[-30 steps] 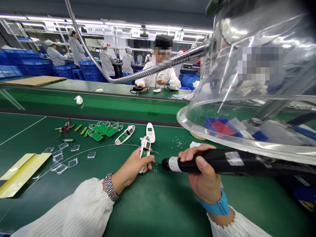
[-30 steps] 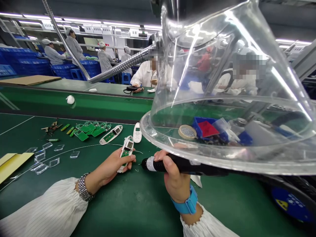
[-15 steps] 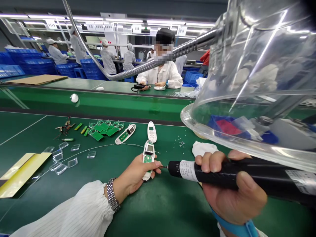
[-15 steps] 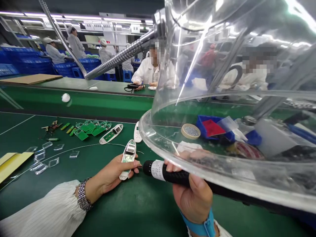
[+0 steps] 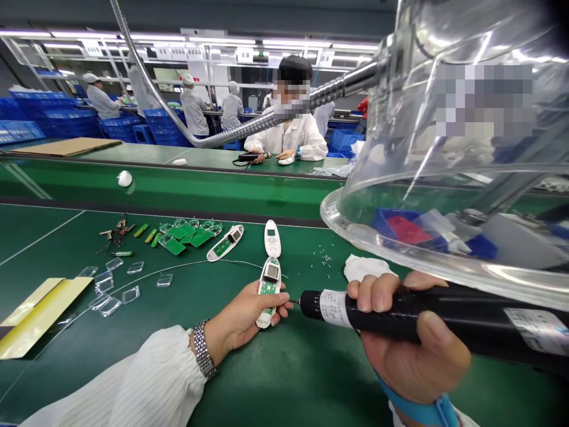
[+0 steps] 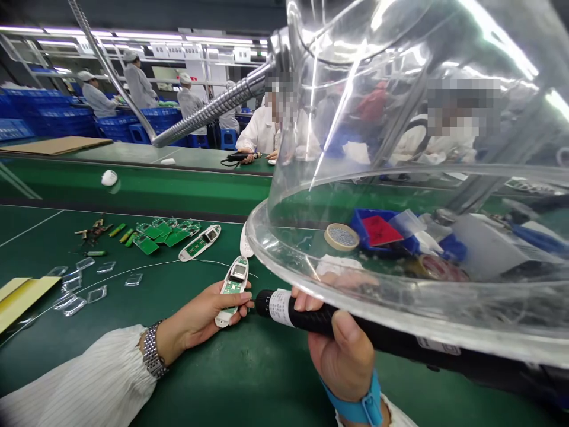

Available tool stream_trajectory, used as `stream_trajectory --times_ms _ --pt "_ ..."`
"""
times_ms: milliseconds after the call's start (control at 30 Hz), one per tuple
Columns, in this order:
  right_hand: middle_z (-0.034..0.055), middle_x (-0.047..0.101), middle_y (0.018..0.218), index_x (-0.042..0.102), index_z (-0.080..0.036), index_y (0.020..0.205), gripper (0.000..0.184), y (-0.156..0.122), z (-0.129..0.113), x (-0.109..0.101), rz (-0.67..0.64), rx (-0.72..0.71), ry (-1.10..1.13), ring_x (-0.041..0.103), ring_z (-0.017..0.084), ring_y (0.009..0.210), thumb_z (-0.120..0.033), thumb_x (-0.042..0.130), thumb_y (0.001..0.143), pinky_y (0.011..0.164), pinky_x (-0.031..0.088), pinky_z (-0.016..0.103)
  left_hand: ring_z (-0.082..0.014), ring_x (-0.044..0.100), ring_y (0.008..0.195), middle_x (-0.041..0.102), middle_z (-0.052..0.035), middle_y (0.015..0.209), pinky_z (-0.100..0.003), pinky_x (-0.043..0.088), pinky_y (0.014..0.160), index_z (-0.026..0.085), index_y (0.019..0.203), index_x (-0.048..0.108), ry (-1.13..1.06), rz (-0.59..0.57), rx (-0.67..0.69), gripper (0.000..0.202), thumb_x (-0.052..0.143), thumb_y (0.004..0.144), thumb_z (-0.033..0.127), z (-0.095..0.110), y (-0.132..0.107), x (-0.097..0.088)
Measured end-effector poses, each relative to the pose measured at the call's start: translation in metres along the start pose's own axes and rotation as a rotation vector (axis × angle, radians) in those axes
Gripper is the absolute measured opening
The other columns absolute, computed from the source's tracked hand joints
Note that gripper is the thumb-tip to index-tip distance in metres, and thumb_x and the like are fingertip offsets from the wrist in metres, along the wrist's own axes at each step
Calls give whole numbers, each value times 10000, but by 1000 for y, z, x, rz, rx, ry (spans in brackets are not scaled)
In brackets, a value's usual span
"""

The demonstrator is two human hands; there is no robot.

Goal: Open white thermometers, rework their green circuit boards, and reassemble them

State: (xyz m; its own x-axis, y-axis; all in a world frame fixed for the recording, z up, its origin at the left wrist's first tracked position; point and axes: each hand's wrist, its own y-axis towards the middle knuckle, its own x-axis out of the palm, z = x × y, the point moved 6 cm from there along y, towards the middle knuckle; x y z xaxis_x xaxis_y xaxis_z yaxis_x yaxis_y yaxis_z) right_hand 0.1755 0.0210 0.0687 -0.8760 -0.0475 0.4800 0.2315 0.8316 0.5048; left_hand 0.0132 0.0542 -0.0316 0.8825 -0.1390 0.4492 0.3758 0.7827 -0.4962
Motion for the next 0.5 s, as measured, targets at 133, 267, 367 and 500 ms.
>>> stream_trajectory --times_ms 133,267,367,500 --pt "-45 547 595 600 -262 821 174 1 -2 -4 25 7 0 515 116 540 -377 664 706 602 462 289 -56 533 495 633 -44 685 -139 376 410 107 887 531 19 -39 30 120 586 780 109 2 -1 4" --pt "-44 556 597 576 -265 840 201 2 -9 -4 37 -58 -5 502 131 551 -369 667 694 584 445 293 -58 523 498 646 -56 785 -162 360 414 115 941 528 35 -83 35 198 592 754 120 0 -3 7" --pt "-40 556 597 557 -257 849 196 0 -12 2 5 -108 -1 501 133 554 -358 656 713 593 449 306 -58 493 464 628 -29 700 -174 338 420 125 919 511 75 -129 30 195 594 743 137 -4 -4 11" --pt "-35 563 627 544 -245 896 190 -3 -11 13 -88 -137 7 513 127 556 -354 617 758 603 450 316 -51 452 430 584 0 587 -182 314 432 138 789 482 140 -191 33 124 587 729 166 -7 -6 19"
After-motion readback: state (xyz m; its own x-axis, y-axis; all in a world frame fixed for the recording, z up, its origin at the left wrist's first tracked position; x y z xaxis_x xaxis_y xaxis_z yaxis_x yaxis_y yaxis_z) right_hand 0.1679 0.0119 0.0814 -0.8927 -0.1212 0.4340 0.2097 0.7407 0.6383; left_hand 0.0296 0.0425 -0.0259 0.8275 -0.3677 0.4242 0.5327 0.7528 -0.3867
